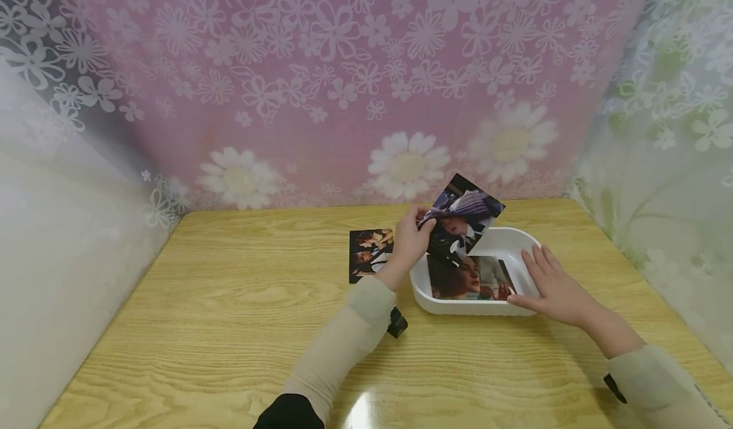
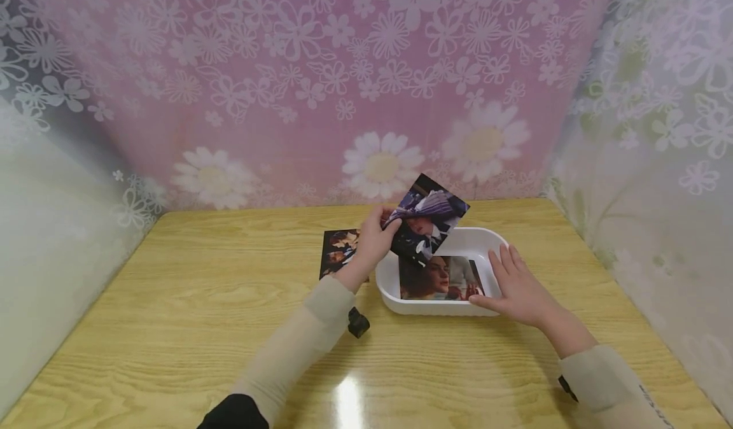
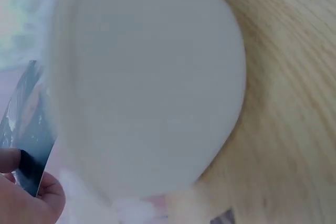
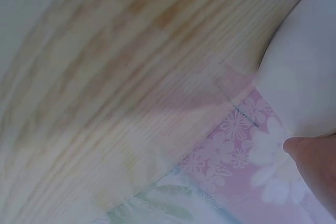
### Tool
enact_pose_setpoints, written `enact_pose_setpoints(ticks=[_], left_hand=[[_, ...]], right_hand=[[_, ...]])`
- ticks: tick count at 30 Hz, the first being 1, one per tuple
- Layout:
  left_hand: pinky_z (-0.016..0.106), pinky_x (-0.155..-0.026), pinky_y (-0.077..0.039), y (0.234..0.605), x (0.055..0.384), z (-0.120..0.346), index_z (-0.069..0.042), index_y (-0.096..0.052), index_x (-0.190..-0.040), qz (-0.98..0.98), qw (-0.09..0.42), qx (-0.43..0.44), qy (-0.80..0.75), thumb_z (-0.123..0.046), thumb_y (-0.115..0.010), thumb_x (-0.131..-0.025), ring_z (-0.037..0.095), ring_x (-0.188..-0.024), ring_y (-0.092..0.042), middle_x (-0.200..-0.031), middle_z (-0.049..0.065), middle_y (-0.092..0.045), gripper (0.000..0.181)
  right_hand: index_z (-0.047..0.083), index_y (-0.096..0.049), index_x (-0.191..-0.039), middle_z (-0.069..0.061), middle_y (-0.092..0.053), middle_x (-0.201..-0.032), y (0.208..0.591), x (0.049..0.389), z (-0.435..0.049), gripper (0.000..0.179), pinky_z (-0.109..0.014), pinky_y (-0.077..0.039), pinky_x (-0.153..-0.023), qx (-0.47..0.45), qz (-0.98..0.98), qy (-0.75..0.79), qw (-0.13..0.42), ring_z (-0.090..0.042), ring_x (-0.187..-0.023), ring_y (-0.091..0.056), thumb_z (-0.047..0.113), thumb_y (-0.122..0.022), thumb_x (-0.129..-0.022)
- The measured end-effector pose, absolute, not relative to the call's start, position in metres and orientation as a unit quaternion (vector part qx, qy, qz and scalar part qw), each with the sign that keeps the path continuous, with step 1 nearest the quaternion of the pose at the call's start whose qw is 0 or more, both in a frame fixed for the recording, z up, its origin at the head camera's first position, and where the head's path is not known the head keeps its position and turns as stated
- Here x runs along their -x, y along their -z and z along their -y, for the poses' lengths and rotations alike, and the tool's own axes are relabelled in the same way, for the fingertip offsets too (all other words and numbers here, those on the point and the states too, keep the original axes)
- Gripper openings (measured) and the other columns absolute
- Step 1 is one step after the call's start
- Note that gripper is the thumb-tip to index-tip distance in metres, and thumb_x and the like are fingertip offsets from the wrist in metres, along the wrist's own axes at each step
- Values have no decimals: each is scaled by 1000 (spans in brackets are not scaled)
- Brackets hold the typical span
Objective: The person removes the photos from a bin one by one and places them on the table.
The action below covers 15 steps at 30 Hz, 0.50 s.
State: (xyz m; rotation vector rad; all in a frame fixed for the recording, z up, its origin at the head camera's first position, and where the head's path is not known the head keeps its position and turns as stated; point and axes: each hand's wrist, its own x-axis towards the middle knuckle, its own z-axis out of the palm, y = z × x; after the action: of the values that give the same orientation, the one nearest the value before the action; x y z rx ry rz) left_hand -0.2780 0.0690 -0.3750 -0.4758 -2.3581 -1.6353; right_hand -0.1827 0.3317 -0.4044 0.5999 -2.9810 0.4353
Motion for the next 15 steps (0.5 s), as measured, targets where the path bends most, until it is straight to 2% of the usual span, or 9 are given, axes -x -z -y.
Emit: enact_pose_setpoints(ticks=[7,15], left_hand=[[29,-74,-42,365,277,-28,-1,-52,-109,766,41,89,635,-3,-46,-91,20,-87,-49,-97,9,-52,19],[22,-63,-40,369,279,35,6,-48,-105,720,7,25,694,4,-47,-88,14,-74,-47,-85,5,-49,17]], right_hand=[[-13,-9,-136,-37,0,-136,402,181,-331,94,-50,-1,-101,-190,970,-149,17,-37,-127,15,45,-58,-81],[-13,-9,-136,-37,-1,-136,403,182,-331,94,-49,0,-102,-190,971,-143,19,-37,-127,15,45,-58,-81]])
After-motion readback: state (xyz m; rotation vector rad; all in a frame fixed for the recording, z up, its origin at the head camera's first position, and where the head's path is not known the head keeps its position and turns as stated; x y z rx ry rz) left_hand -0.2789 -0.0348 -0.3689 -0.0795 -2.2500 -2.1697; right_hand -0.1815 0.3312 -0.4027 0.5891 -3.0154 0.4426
